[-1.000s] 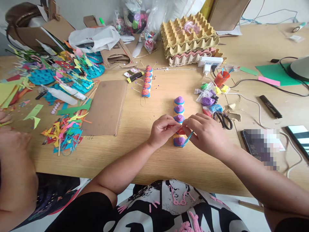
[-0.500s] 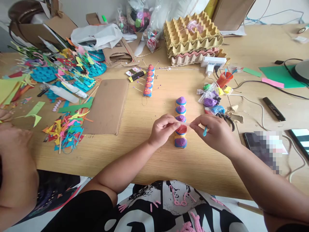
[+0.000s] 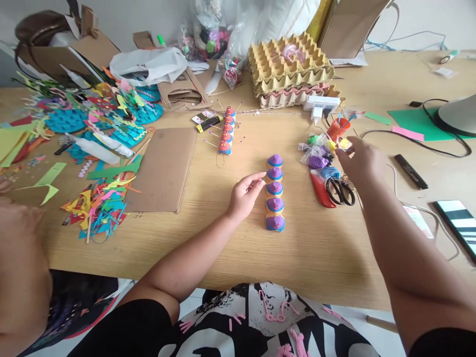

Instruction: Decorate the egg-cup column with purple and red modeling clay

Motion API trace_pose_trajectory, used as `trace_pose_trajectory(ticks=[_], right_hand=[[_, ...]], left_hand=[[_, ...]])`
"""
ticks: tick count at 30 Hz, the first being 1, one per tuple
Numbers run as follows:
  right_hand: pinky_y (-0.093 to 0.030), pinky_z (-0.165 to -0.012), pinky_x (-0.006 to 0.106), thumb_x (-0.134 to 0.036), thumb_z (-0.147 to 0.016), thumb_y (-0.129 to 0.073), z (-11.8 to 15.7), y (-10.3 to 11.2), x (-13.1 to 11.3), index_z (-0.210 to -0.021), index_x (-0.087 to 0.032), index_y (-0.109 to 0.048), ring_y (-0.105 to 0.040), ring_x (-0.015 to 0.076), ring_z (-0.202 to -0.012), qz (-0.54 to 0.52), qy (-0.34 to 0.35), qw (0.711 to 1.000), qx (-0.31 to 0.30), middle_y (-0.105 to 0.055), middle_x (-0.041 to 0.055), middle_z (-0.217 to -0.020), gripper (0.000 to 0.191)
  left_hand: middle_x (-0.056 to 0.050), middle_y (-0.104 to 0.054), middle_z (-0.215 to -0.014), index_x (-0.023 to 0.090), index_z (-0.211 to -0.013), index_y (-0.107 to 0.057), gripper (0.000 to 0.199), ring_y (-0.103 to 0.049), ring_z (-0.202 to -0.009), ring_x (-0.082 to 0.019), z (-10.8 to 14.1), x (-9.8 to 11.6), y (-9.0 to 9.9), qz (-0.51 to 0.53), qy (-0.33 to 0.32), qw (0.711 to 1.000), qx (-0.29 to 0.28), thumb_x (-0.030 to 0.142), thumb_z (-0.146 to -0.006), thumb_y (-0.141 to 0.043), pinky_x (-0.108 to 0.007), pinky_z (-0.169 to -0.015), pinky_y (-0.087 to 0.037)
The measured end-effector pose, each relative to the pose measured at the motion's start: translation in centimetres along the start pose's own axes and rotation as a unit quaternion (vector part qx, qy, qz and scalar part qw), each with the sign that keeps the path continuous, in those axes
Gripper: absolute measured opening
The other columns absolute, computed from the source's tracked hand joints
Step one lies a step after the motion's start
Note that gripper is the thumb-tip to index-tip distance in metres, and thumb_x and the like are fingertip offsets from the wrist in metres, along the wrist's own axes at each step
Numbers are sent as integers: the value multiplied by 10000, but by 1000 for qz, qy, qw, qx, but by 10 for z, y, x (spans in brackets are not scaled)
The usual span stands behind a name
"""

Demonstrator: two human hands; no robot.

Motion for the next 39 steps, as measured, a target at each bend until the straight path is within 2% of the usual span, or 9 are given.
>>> trace_pose_trajectory(ticks=[4, 7, 10, 13, 15, 19, 23, 31, 39], right_hand=[[-447, -675, 371, -398, -965, -650, 59, 4, -47, -1118, -199, -804, -623, 216, -691, -119, 63, 991, 22, -781, 93, -892, 294], [-463, -641, 345, -520, -1054, -521, 116, 3, -89, -941, -211, -786, -619, 199, -653, -267, 107, 958, -11, -695, 49, -719, 423], [-488, -672, 352, -548, -1095, -415, 144, -11, -106, -844, -216, -737, -634, 201, -673, -342, 111, 933, 24, -662, 48, -694, 527], [-503, -706, 382, -619, -1070, -415, 143, -33, -103, -805, -219, -701, -638, 221, -694, -329, 141, 933, 44, -663, 60, -702, 558], [-498, -692, 371, -606, -1086, -378, 137, -45, -90, -838, -218, -706, -627, 210, -688, -349, 95, 931, 45, -643, 51, -710, 565], [-493, -673, 354, -606, -1080, -413, 137, -50, -87, -836, -218, -700, -612, 197, -672, -393, 78, 916, 17, -617, 35, -691, 540], [-506, -672, 360, -607, -1077, -410, 142, -50, -94, -830, -225, -702, -630, 208, -687, -395, 84, 915, -9, -629, 41, -693, 541], [-501, -671, 356, -557, -1090, -417, 147, -48, -98, -816, -225, -703, -601, 199, -670, -436, 67, 897, -6, -611, 33, -677, 517], [-505, -678, 353, -539, -1094, -421, 155, -49, -98, -827, -226, -711, -600, 201, -695, -464, 40, 885, 7, -615, 35, -698, 503]], left_hand=[[-45, -800, -964, 211, -1172, -805, 402, -684, -822, -114, -1, -2, -1, 7, 8, 1000, 0, 473, -869, -840, -248, -806, -565], [-44, -811, -984, 219, -1166, -806, 410, -677, -808, -109, -2, -3, -3, 6, 18, 1000, -9, 480, -853, -855, -237, -764, -545], [-42, -819, -963, 218, -1131, -813, 405, -712, -832, -123, -4, -3, 0, 1, 13, 1000, 1, 484, -832, -873, -241, -762, -547], [-55, -826, -969, 206, -1105, -804, 380, -757, -889, -150, -5, 0, 3, 0, 8, 1000, 6, 499, -866, -839, -269, -817, -571], [-38, -812, -894, 206, -1142, -787, 387, -750, -844, -141, -4, 4, 4, -10, 0, 1000, 5, 516, -910, -795, -264, -794, -565], [12, -723, -689, 200, -1223, -745, 436, -684, -684, -121, -1, 12, 2, -26, -13, 1000, -11, 568, -1010, -650, -263, -723, -543], [29, -676, -647, 208, -1259, -709, 421, -632, -622, -115, 1, 14, 4, -55, -18, 998, -9, 553, -1040, -608, -266, -670, -499], [-2, -741, -874, 197, -1350, -632, 436, -702, -825, -111, 2, 13, 1, -58, -44, 997, -23, 419, -984, -713, -237, -788, -534], [-36, -813, -945, 193, -1259, -703, 374, -663, -715, -87, 3, 13, 0, -103, -58, 993, -21, 394, -949, -764, -213, -652, -478]])
Point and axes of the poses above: each hand's wrist, its own z-axis away from the middle knuckle, its own y-axis out of the back of the hand, x = y × z, the point moved 6 cm from there along -z, towards the middle knuckle
